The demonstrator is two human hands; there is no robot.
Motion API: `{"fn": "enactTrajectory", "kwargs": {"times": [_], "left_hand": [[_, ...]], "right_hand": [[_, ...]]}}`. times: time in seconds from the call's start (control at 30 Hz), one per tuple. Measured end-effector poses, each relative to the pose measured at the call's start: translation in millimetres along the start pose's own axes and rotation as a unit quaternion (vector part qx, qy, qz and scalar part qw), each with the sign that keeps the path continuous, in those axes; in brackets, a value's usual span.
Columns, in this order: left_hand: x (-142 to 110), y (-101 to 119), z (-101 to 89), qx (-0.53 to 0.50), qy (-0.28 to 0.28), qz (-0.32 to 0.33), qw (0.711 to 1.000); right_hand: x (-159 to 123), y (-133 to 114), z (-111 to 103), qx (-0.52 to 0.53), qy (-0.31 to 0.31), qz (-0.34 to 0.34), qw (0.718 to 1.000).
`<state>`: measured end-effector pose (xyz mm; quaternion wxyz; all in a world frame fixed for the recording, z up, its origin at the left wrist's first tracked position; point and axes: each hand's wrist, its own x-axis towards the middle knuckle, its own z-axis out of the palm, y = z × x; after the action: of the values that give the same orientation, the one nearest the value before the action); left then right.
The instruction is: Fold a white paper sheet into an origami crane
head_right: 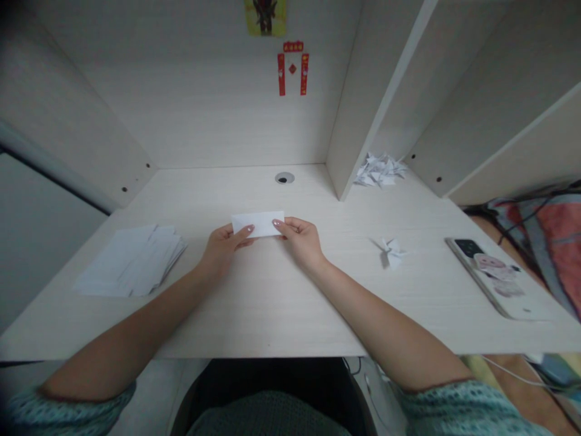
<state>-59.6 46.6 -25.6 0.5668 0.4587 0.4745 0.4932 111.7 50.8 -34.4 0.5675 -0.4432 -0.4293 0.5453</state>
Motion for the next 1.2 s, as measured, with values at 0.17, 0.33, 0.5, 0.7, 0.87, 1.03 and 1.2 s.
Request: {"fn": "enactTrajectory", "kwargs": {"times": [0.17, 0.33, 0.5, 0.7, 0.87, 1.03, 1.2], "left_hand": [[-2, 2, 1.3, 0.016, 0.008, 0.005, 1.000], [-4, 6, 1.9, 0.078, 0.009, 0.052, 0.996], [-12, 17, 2.5, 0.167, 0.012, 0.147, 0.975], [-15, 22, 2.3, 0.304, 0.039, 0.238, 0.922], [-14, 19, 0.7, 0.322, 0.048, 0.233, 0.916], [-13, 19, -0.4, 0.321, 0.051, 0.215, 0.921], [-14, 19, 0.1, 0.318, 0.043, 0.216, 0.922]], "right_hand": [[-1, 0, -1, 0.014, -0.005, 0.010, 1.000], [-2, -1, 0, 0.009, -0.008, 0.005, 1.000], [-1, 1, -2, -0.023, -0.028, -0.016, 0.999], [-6, 0, 2, -0.033, -0.059, -0.024, 0.997], [-10, 1, 6, -0.027, -0.073, -0.018, 0.997], [-10, 4, 6, -0.033, -0.073, -0.018, 0.997], [-10, 3, 7, -0.039, -0.060, -0.009, 0.997]]}}
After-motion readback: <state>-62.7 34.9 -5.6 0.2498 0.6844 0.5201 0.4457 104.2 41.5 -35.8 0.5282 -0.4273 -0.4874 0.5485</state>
